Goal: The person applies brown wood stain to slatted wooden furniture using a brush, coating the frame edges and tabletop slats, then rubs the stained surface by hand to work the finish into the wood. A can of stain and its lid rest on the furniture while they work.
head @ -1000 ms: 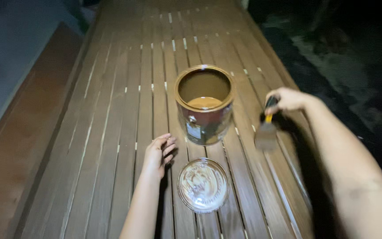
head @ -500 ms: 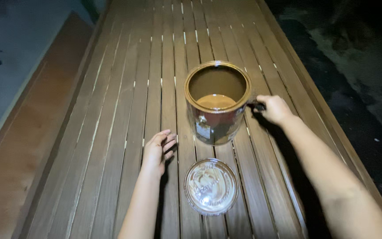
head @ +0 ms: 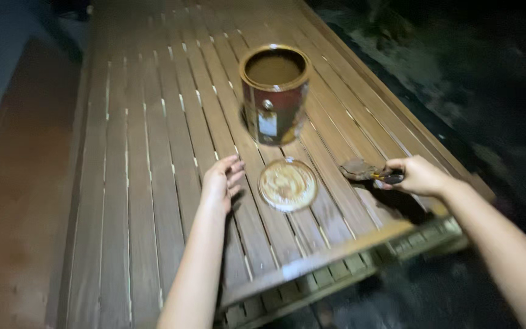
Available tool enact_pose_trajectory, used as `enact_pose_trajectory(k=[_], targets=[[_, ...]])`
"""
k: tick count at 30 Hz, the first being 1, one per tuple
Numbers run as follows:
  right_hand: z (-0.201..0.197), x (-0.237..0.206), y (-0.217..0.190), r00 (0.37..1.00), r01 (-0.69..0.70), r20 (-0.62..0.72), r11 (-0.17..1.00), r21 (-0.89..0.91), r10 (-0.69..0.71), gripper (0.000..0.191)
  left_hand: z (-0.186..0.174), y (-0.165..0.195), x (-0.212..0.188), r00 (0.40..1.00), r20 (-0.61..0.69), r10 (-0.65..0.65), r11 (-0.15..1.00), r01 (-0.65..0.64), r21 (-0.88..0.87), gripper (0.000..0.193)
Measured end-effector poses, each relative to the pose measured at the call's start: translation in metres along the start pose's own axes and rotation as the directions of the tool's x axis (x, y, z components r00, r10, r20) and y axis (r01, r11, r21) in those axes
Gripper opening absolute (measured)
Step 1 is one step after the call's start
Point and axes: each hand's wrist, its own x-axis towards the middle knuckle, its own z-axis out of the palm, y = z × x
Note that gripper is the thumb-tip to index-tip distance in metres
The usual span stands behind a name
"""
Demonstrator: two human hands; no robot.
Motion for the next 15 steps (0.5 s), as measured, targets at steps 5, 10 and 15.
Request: enact_pose_trajectory(k=[5, 10, 15], targets=[[-0.018, -0.076, -0.020, 0.949, -0.247, 0.185, 0.966, -0.071, 0.256, 0.028, 0.008, 0.000, -0.022, 0.997, 0.073, 0.018, 0.999, -0.021, 0.042, 0.045], [-0.037, -0.082, -0.005, 0.959, -0.143, 0.243, 0.989, -0.021, 0.144, 0.030, 0.019, -0.003, -0.026, 0.991, 0.130, 0.017, 0.999, -0.021, 0.029, 0.043], [-0.039, -0.010, 0.015, 0.974, -0.089, 0.223, 0.974, 0.209, 0.041, 0.023, 0.005, 0.002, -0.017, 0.996, 0.087, 0.036, 0.999, -0.038, 0.024, 0.041]])
